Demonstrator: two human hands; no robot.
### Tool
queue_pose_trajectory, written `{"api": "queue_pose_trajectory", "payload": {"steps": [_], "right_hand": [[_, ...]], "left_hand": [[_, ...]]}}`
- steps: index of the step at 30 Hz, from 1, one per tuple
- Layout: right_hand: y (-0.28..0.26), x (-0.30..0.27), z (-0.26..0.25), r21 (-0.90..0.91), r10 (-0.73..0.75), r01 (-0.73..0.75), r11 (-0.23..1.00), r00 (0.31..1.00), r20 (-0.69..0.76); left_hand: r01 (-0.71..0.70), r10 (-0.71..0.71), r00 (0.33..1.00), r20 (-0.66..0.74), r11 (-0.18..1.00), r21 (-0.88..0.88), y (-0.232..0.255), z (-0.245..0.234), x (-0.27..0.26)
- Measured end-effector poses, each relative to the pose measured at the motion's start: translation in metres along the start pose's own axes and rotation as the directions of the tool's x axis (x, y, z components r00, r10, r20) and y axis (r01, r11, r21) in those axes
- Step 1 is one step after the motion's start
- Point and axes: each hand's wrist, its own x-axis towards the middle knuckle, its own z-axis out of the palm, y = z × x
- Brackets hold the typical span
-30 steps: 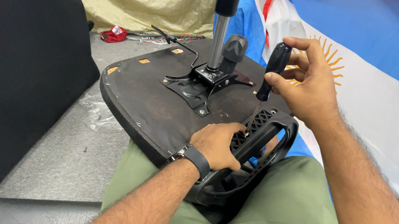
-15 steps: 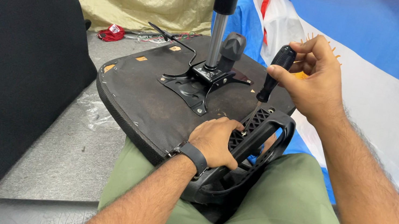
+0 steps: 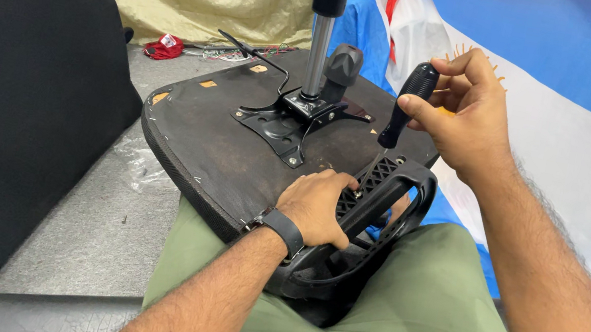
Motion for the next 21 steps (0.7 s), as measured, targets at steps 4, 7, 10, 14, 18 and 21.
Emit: {"api": "queue_pose_trajectory", "payload": {"steps": [4, 7, 10, 14, 18, 21], "right_hand": [[0.005, -0.001, 0.002, -0.177, -0.176, 0.165, 0.970, 0.983, -0.049], [0.005, -0.003, 0.004, -0.122, -0.193, 0.186, 0.975, 0.980, -0.055], [0.002, -0.011, 0.007, 0.055, 0.036, -0.032, 0.998, 0.996, -0.082], [0.014, -0.025, 0.008, 0.181, -0.001, 0.042, 0.983, 0.975, -0.222], [0.057, -0.035, -0.003, 0.376, 0.300, -0.163, 0.912, 0.891, -0.341], [0.101, -0.045, -0.002, 0.257, 0.489, -0.429, 0.866, 0.834, -0.256]], "left_hand": [[0.008, -0.008, 1.000, 0.011, 1.000, 0.002, -0.002, -0.001, 0.000], [0.006, -0.006, 1.000, 0.009, 1.000, 0.004, -0.002, -0.001, 0.001], [0.013, -0.013, 1.000, 0.010, 1.000, 0.001, -0.001, -0.002, 0.001], [0.012, -0.012, 1.000, 0.007, 1.000, -0.018, -0.001, -0.006, -0.002], [0.018, -0.014, 0.999, 0.047, 0.996, -0.093, -0.005, -0.015, 0.000], [0.047, -0.048, 0.996, 0.074, 0.999, 0.022, 0.000, -0.014, 0.000]]}}
